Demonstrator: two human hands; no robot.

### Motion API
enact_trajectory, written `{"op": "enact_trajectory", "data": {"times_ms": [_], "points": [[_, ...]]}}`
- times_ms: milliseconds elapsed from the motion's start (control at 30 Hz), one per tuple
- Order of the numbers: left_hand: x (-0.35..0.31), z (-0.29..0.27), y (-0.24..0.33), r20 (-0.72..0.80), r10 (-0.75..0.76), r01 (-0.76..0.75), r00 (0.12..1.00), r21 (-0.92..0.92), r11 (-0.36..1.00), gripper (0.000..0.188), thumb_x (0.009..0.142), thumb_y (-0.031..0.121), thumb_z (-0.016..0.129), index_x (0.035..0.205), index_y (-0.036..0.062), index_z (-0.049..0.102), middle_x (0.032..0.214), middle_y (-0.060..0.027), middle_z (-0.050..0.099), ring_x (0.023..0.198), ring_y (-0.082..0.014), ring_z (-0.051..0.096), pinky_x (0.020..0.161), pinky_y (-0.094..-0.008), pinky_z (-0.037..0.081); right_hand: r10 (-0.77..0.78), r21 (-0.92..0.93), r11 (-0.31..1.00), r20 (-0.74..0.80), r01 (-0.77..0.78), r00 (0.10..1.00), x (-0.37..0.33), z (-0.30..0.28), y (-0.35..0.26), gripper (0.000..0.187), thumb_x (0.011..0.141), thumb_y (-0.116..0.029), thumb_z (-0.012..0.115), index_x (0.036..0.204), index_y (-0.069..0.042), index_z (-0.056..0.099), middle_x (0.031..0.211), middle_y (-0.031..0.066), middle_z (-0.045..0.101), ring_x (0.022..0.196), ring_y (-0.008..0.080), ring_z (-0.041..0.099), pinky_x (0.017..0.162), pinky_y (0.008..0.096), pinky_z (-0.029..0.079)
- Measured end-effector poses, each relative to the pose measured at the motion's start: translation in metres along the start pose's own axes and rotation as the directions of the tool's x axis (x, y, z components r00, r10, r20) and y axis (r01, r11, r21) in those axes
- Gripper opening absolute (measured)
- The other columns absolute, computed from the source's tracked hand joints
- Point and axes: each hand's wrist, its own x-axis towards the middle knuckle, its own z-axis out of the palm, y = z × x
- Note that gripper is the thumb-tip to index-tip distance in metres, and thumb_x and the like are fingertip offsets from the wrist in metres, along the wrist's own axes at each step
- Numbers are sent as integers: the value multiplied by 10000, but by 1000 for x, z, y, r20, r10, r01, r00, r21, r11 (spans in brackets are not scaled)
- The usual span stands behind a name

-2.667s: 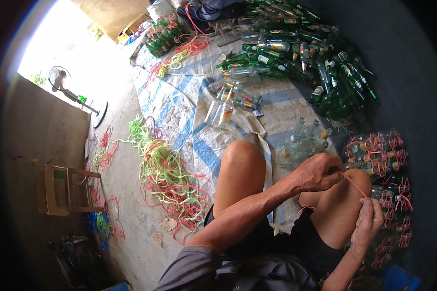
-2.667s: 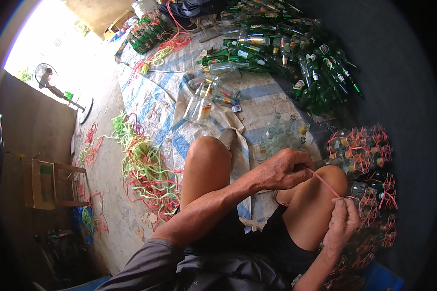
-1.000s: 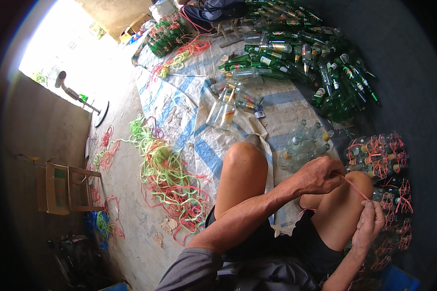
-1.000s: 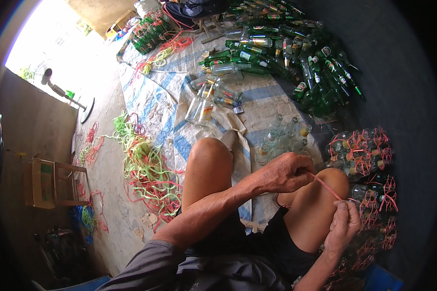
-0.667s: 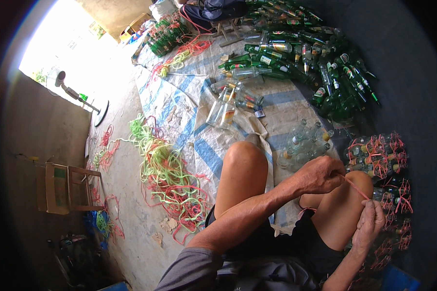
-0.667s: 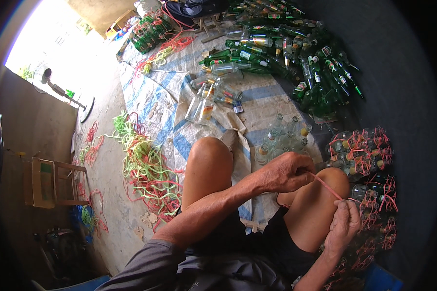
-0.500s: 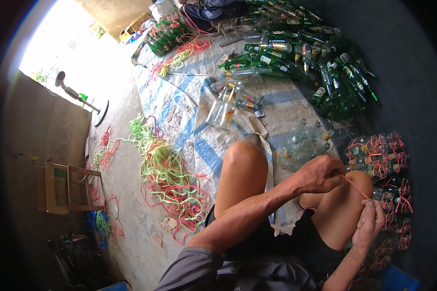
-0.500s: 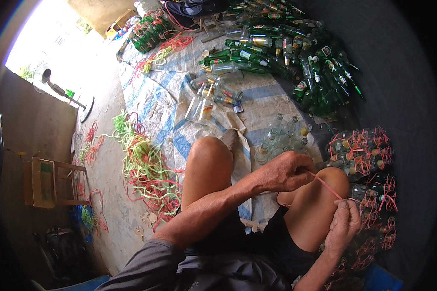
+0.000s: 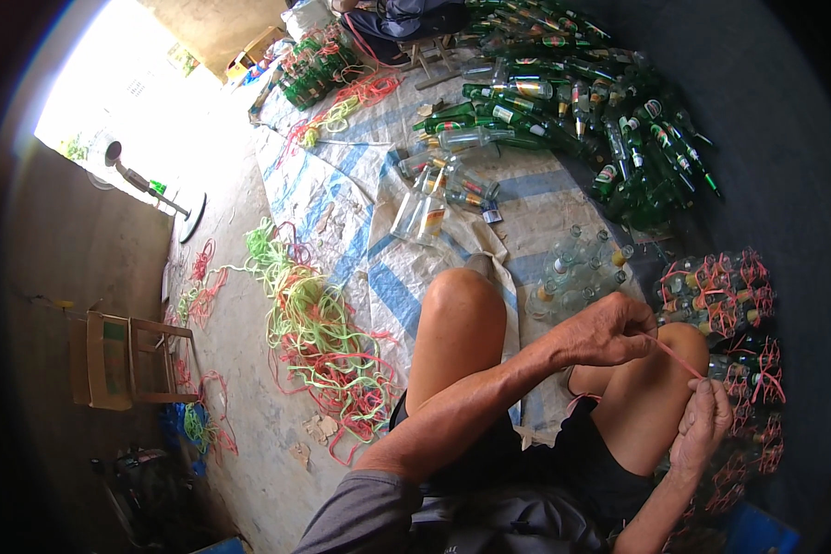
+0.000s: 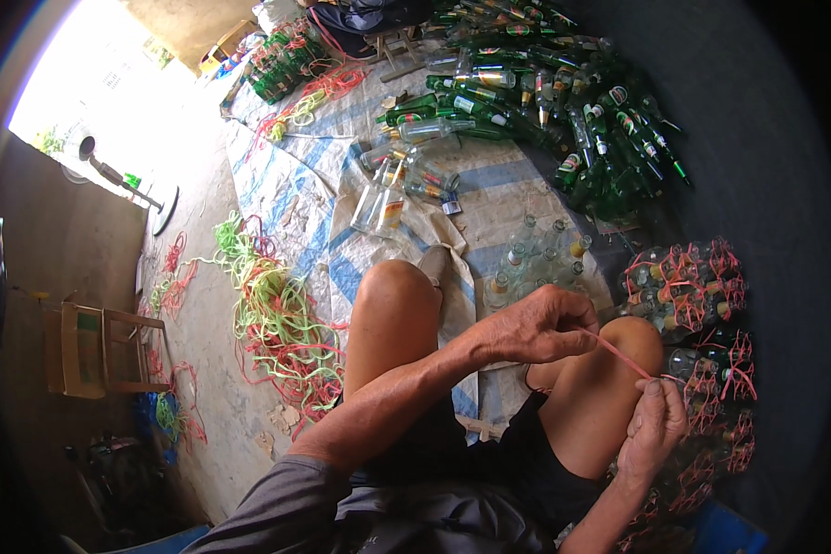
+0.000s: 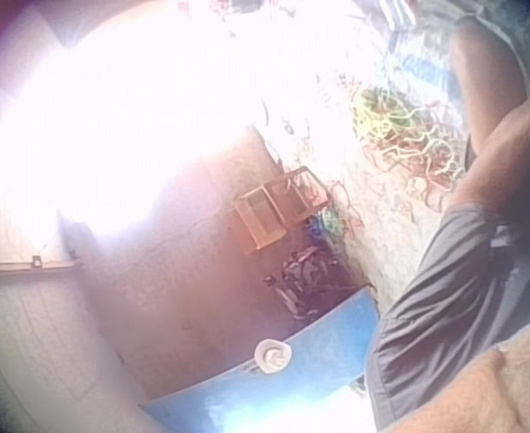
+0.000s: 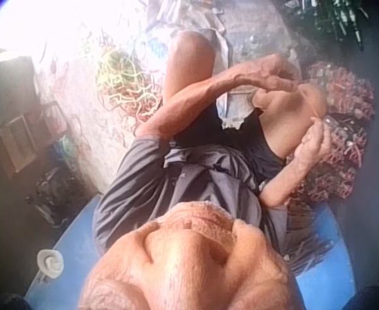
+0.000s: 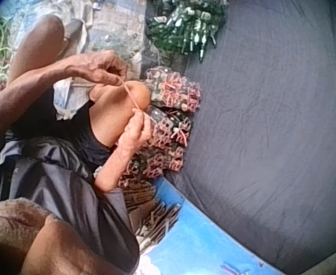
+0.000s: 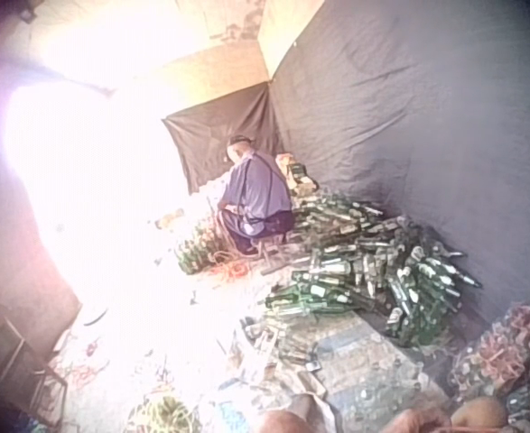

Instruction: The person pulls a pink plastic strip from a pile and ties it into a mesh carrier, then uses another strip to secure a bundle of glass bottles.

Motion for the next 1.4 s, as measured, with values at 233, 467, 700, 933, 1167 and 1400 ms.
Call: {"op": "enact_trajectory", "data": {"times_ms": [233, 467, 700, 933, 1167, 1400], "points": [[0, 1, -3, -5, 12, -12, 1000, -10, 1000, 185, 897, 158, 676, 945, -20, 687, 764, -60, 656, 729, -116, 589, 655, -313, 488, 2, 21, 1000, 4, -2, 1000, 0, 1, 0, 249, 1003, -263, 608, 882, -47, 641, 576, -108, 363, 464, -31, 265, 413, 175, 161], [0, 1, -6, 20, 50, -50, 999, 12, 999, 183, 930, 159, 659, 969, -16, 695, 790, -70, 668, 750, -121, 600, 678, -310, 495, -4, 31, 1000, 15, 4, 1000, 0, 0, 1, 248, 1004, -257, 607, 878, -46, 638, 580, -108, 359, 470, -29, 265, 412, 177, 162], [0, 2, -10, 12, 98, -98, 995, 46, 994, 181, 936, 148, 646, 992, -18, 690, 821, -100, 690, 768, -151, 635, 688, -332, 511, 3, 29, 1000, 15, -3, 1000, 0, 1, -1, 244, 1005, -252, 607, 875, -47, 634, 582, -109, 358, 474, -30, 264, 414, 179, 162], [-1, 2, -10, 8, 117, -117, 993, 114, 987, 170, 926, 132, 634, 982, -20, 686, 825, -128, 689, 758, -195, 651, 689, -351, 514, -9, 14, 1000, 25, 9, 1000, 1, -1, 2, 279, 1011, -279, 605, 882, -33, 628, 568, -89, 340, 461, -11, 249, 412, 190, 169], [-1, 3, -7, 2, 115, -115, 993, 115, 987, 175, 912, 133, 632, 963, -26, 682, 810, -139, 687, 737, -209, 653, 674, -359, 513, 0, 26, 1000, 19, 0, 1000, 0, 0, 1, 241, 1007, -249, 603, 885, -44, 634, 590, -109, 362, 484, -31, 270, 416, 176, 167], [-1, 3, -3, -21, 103, -100, 994, 116, 988, 170, 886, 114, 619, 937, -35, 683, 775, -137, 680, 702, -197, 641, 656, -352, 511, -10, 14, 1000, 15, 10, 1000, 0, 0, 2, 244, 1007, -253, 603, 896, -39, 637, 595, -111, 371, 483, -35, 276, 416, 172, 163]]}}
